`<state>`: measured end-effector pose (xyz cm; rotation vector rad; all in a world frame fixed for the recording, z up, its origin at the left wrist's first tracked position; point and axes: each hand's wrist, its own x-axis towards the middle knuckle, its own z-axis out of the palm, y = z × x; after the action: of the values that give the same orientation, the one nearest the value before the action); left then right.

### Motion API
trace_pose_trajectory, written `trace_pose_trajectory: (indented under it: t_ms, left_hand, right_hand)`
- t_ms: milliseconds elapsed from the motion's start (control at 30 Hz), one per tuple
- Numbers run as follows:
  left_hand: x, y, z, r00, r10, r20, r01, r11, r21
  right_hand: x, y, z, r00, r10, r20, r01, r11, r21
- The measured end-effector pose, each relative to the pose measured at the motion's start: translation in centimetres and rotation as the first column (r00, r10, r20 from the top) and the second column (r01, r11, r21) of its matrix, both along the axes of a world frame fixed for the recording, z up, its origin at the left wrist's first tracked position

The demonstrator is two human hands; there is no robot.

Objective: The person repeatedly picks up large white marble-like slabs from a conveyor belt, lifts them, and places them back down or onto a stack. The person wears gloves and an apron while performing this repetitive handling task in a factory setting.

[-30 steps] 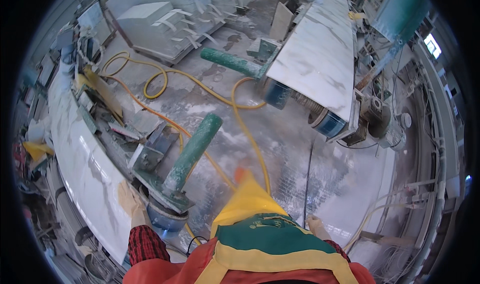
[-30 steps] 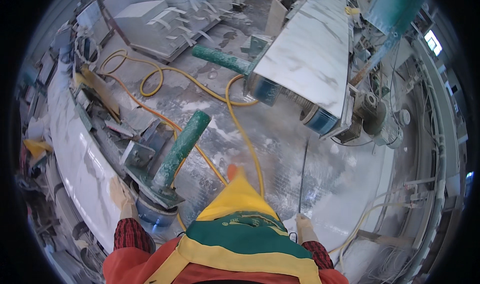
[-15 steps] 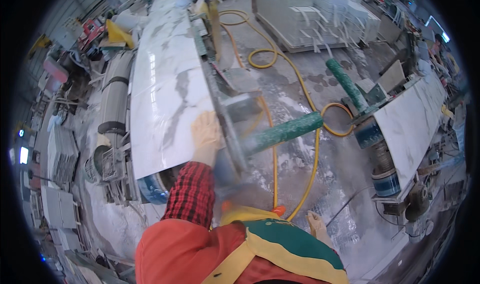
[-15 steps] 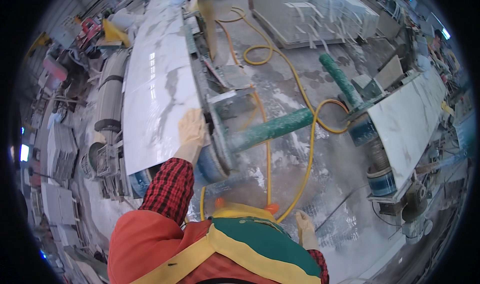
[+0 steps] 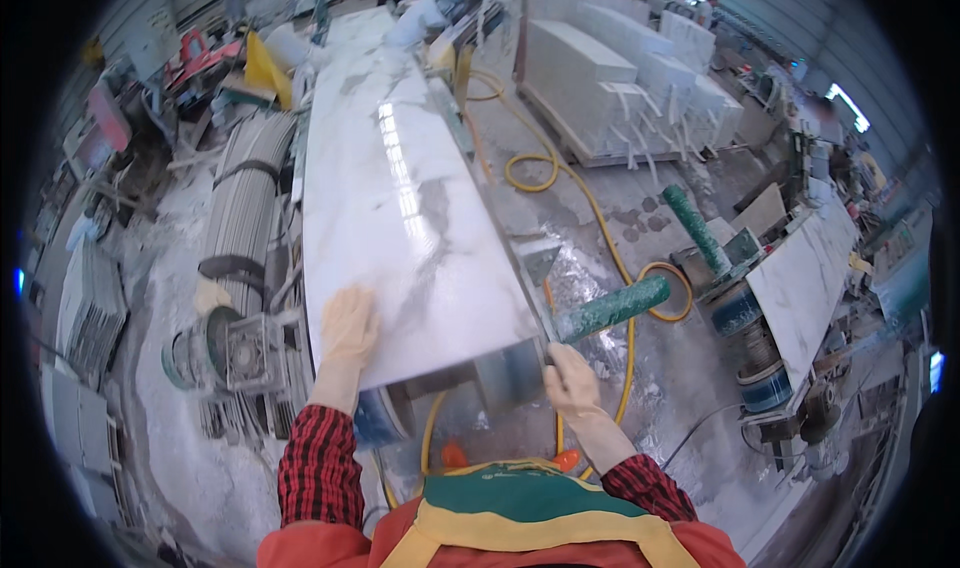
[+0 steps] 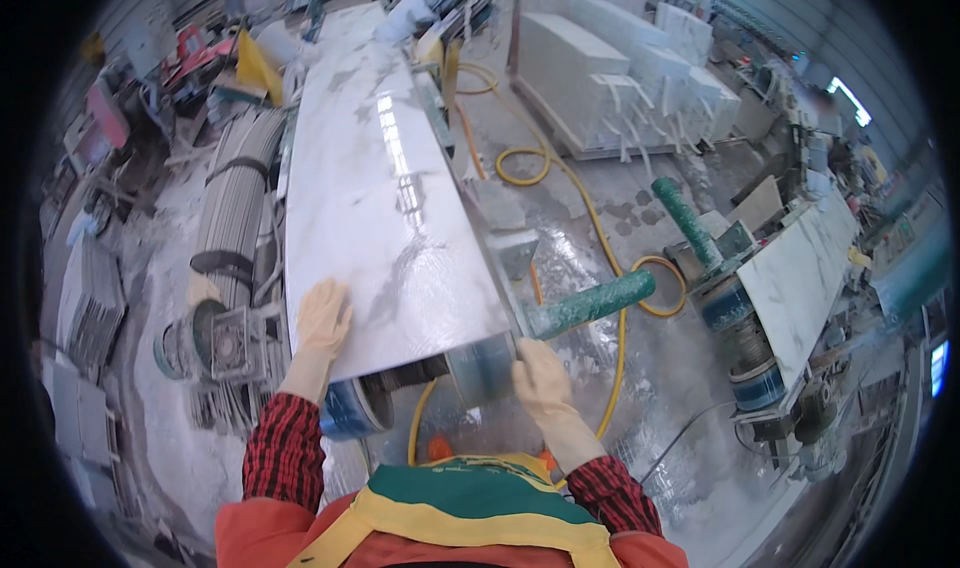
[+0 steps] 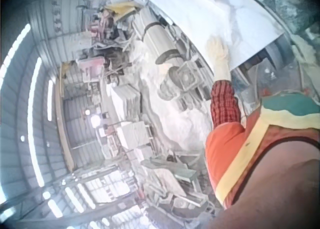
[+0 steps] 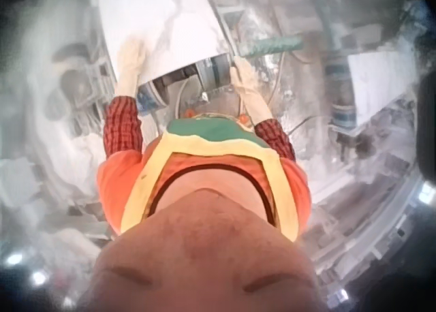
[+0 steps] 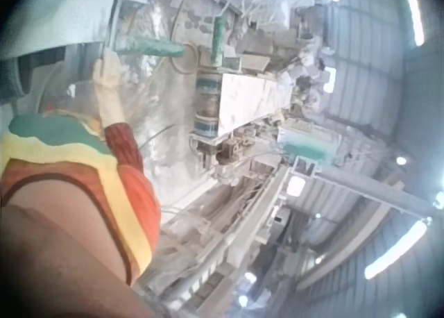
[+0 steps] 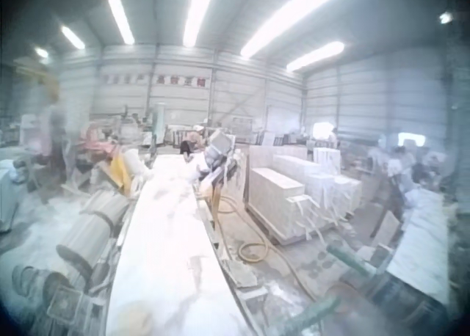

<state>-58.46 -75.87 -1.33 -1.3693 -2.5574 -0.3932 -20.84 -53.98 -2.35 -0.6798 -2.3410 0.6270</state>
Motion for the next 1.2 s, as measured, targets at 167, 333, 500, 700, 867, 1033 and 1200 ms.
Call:
trace_pose_trajectory:
  t_ms: [167, 333, 500, 700, 867, 1033, 1200]
  left_hand:
    - [-4.2, -3.2, -4.7, 0.993, 0.082, -0.079, -0.078, 0.996, 0.051]
    - [-4.3, -2.3, -5.7, 0.989, 0.146, -0.034, -0.143, 0.986, 0.084]
    - [-2.1, -2.3, -1.8, 0.934, 0.340, 0.109, -0.338, 0.940, -0.034]
    - [-1.3, -1.1, -1.7, 0.894, 0.429, 0.126, -0.419, 0.902, -0.103]
    - [-1.4, -2.1, -1.8, 0.893, 0.440, 0.091, -0.425, 0.893, -0.146]
    - [-1.4, -1.6, -1.9, 0.905, 0.415, 0.090, -0.403, 0.907, -0.123]
    - [-1.3, -1.6, -2.1, 0.918, 0.389, 0.080, -0.381, 0.919, -0.106]
  right_hand:
    - [-10.3, 0.2, -0.1, 0.954, 0.022, 0.298, -0.093, 0.970, 0.226]
    - [-15.5, 2.6, -1.1, 0.894, 0.032, 0.447, -0.180, 0.939, 0.293]
    - [-19.1, 4.8, -1.9, 0.900, 0.087, 0.426, -0.229, 0.928, 0.294]
    - [-22.2, 7.8, -1.0, 0.894, 0.096, 0.437, -0.228, 0.938, 0.260]
    - [-23.1, 8.1, 0.4, 0.915, 0.166, 0.368, -0.266, 0.934, 0.240]
    - [-22.7, 8.7, -0.3, 0.935, 0.159, 0.318, -0.253, 0.925, 0.282]
    - [-22.0, 8.4, 1.2, 0.930, 0.164, 0.328, -0.256, 0.930, 0.263]
